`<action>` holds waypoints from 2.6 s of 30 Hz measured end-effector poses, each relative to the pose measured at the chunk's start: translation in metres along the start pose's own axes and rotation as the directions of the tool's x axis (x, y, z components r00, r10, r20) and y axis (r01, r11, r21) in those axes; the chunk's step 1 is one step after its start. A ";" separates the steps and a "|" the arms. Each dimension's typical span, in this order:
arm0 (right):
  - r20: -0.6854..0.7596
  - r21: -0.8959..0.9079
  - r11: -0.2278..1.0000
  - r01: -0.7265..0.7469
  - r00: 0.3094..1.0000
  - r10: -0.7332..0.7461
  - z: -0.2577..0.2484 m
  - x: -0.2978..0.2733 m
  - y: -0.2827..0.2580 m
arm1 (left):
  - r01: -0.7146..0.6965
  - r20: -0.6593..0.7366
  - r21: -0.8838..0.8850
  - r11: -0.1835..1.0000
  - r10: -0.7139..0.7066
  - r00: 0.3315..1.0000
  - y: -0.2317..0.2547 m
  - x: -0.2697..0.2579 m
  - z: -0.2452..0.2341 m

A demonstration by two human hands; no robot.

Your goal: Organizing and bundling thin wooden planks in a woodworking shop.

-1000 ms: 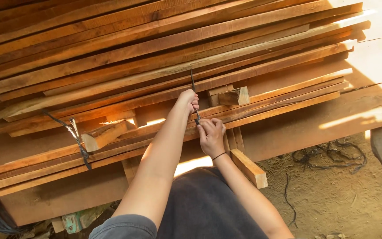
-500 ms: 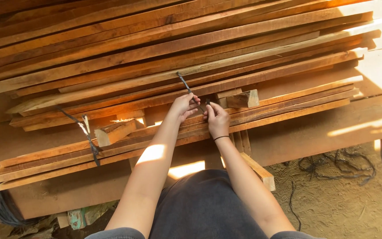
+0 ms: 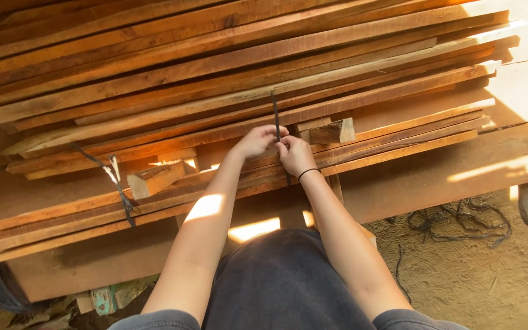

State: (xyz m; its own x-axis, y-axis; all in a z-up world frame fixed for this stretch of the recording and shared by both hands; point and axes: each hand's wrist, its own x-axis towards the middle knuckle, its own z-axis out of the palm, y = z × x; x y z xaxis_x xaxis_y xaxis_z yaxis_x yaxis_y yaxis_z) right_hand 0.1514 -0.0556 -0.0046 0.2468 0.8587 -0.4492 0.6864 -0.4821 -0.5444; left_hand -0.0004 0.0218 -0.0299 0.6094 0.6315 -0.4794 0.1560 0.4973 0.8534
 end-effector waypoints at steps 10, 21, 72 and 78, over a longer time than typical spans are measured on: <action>0.182 0.345 0.893 -0.288 0.954 0.238 -0.014 -0.002 0.000 | 0.051 -0.071 0.543 0.838 -0.015 0.997 -0.044 0.000 -0.007; 0.139 0.442 0.858 -0.264 0.964 0.225 -0.026 -0.012 -0.020 | 0.286 -0.054 0.071 0.956 -0.282 0.958 -0.013 -0.011 -0.009; -0.441 -0.151 0.884 0.443 0.770 -0.461 -0.010 -0.045 -0.024 | 0.377 -0.181 -0.142 0.915 -0.399 0.899 -0.039 0.022 0.012; -0.416 -0.105 0.871 0.479 0.775 -0.476 -0.016 -0.047 -0.025 | 0.348 -0.302 -0.052 0.936 -0.347 0.888 -0.033 0.021 0.029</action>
State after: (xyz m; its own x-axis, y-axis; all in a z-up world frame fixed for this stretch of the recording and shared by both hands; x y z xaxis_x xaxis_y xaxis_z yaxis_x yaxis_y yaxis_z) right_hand 0.1335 -0.0815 0.0415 0.1490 0.9672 0.2057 0.7880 0.0095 -0.6156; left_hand 0.0301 0.0017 -0.0620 0.2526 0.5679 -0.7834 0.3174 0.7162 0.6216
